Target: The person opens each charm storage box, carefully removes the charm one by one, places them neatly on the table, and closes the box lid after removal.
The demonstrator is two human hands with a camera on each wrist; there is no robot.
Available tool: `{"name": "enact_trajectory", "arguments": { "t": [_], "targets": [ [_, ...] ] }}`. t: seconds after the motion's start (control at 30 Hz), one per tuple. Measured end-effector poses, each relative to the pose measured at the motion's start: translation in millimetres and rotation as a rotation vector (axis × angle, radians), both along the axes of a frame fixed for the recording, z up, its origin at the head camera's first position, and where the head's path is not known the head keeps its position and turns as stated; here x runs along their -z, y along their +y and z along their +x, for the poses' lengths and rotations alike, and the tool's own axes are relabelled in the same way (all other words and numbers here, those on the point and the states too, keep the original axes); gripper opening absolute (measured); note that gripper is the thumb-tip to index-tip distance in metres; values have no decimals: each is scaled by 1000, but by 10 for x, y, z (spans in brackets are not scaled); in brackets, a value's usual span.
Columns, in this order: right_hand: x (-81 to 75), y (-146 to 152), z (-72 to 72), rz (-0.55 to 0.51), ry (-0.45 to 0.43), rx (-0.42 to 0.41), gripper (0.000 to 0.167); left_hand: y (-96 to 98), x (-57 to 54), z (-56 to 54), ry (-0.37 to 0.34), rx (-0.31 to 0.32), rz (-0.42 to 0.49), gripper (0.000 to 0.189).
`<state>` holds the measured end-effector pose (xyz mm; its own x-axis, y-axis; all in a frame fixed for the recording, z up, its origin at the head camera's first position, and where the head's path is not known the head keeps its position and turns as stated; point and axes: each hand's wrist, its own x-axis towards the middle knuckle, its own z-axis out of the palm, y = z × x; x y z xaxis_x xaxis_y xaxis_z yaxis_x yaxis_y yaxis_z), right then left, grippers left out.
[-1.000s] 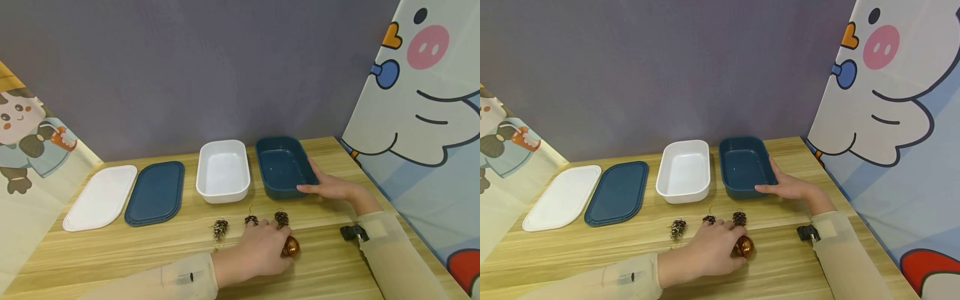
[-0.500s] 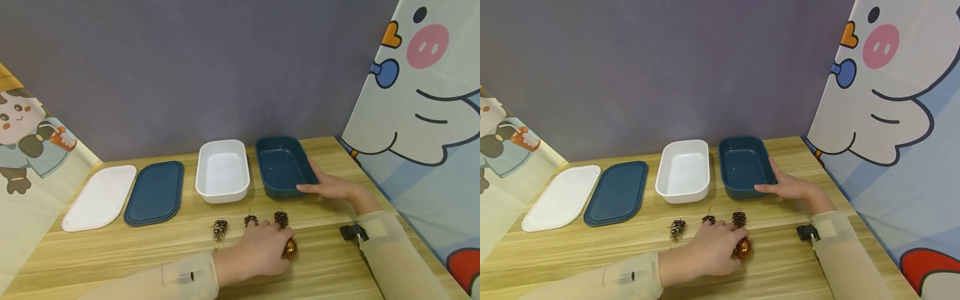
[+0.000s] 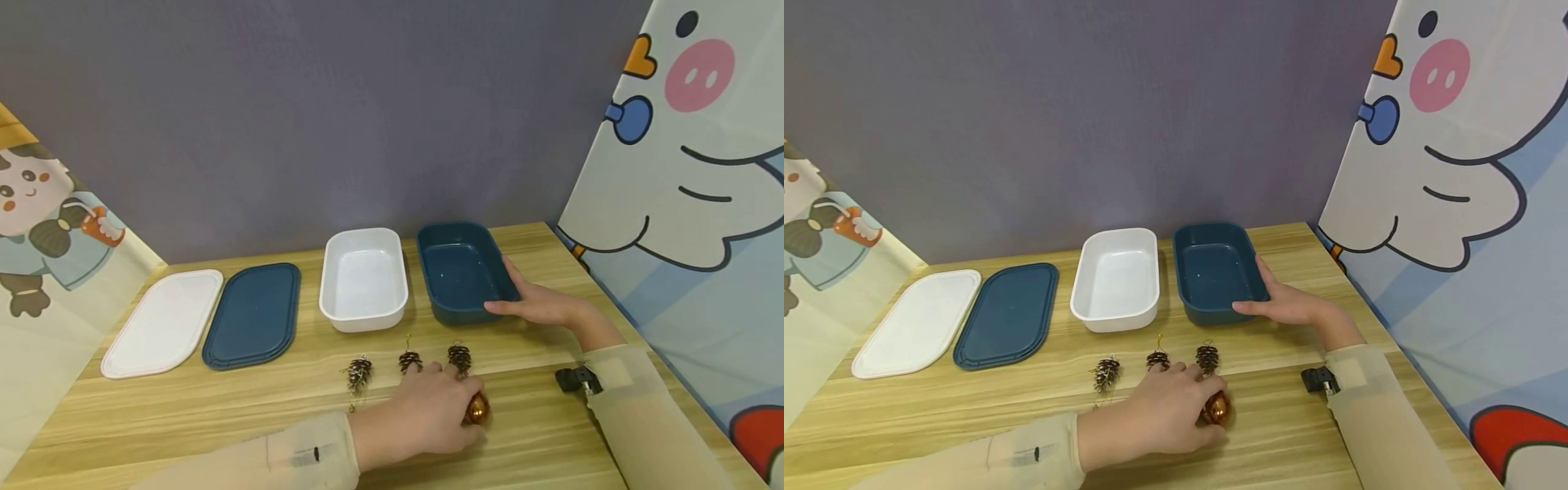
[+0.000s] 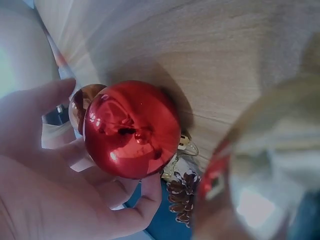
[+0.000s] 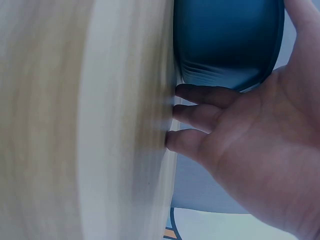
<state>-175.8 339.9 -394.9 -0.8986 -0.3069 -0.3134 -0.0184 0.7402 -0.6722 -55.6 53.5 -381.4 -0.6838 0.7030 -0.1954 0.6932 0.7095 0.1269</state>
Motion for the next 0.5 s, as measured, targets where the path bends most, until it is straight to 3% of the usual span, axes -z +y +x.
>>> {"name": "enact_trajectory", "arguments": {
  "t": [0.1, 0.5],
  "targets": [
    [5, 2, 0, 2, 2, 1, 121, 11, -1, -4, 3, 7, 1, 51],
    [20, 21, -13, -10, 0, 5, 122, 20, -24, -10, 7, -1, -12, 61]
  ]
}}
